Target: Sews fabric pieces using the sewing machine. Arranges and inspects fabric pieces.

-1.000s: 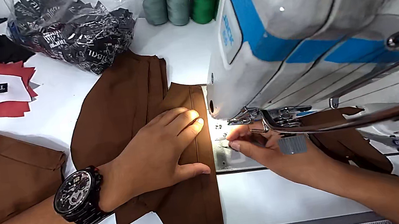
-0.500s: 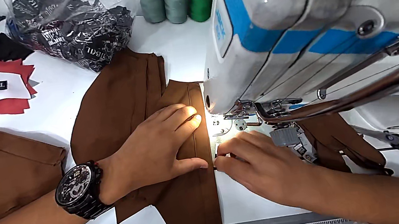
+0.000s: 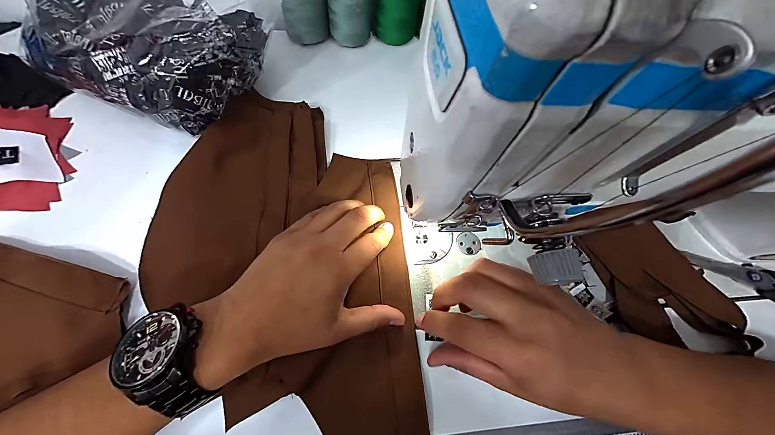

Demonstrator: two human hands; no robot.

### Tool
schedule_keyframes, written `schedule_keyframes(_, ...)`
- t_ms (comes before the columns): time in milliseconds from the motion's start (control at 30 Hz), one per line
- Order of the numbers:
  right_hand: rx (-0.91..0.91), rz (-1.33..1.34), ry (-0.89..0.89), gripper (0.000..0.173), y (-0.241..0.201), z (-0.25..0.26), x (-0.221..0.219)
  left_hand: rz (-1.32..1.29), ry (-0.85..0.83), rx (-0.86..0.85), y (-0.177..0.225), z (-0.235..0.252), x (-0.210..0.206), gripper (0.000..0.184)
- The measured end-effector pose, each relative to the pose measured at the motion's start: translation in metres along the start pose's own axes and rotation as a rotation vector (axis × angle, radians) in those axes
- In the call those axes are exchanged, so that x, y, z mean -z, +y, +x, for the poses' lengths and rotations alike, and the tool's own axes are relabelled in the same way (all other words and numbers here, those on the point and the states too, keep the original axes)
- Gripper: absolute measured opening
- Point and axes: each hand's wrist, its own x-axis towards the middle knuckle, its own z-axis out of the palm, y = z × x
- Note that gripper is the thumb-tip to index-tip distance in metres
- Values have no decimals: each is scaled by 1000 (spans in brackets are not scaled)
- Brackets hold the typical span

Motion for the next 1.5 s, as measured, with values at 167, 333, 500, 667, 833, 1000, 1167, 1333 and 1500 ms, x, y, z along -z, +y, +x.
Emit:
schedule_keyframes(167,-2,8,3,19,2,3,0,4,-19,11,1,0,0,78)
schedule_keyframes(333,-354,495,115,18,13,5,4,4,-19,16,0,-1,-1,78)
schedule_keyframes(500,-360,52,112,26,24,-1,1,21,-10,7,0,0,-1,77)
schedule_keyframes(667,-117,-62,60,26,37,-6,21,25,4,8,2,0,0,77)
schedule_keyframes(833,72,-13,-99,26,45,-6,15,28,-9,30,5,-2,1,80)
schedule_keyframes(1000,41,-91,-81,32,38,-1,2,14,-19,55,8,-4,2,81)
schedule_keyframes(1167,26,-84,-43,31,38,-2,8,15,-21,56,8,-5,2,82)
schedule_keyframes(1333,69,-19,-65,28,37,-1,2,4,-23,71,10,-6,2,83)
schedule_keyframes(1500,100,-30,-66,28,31,4,-2,18,-21,71,12,-6,1,80)
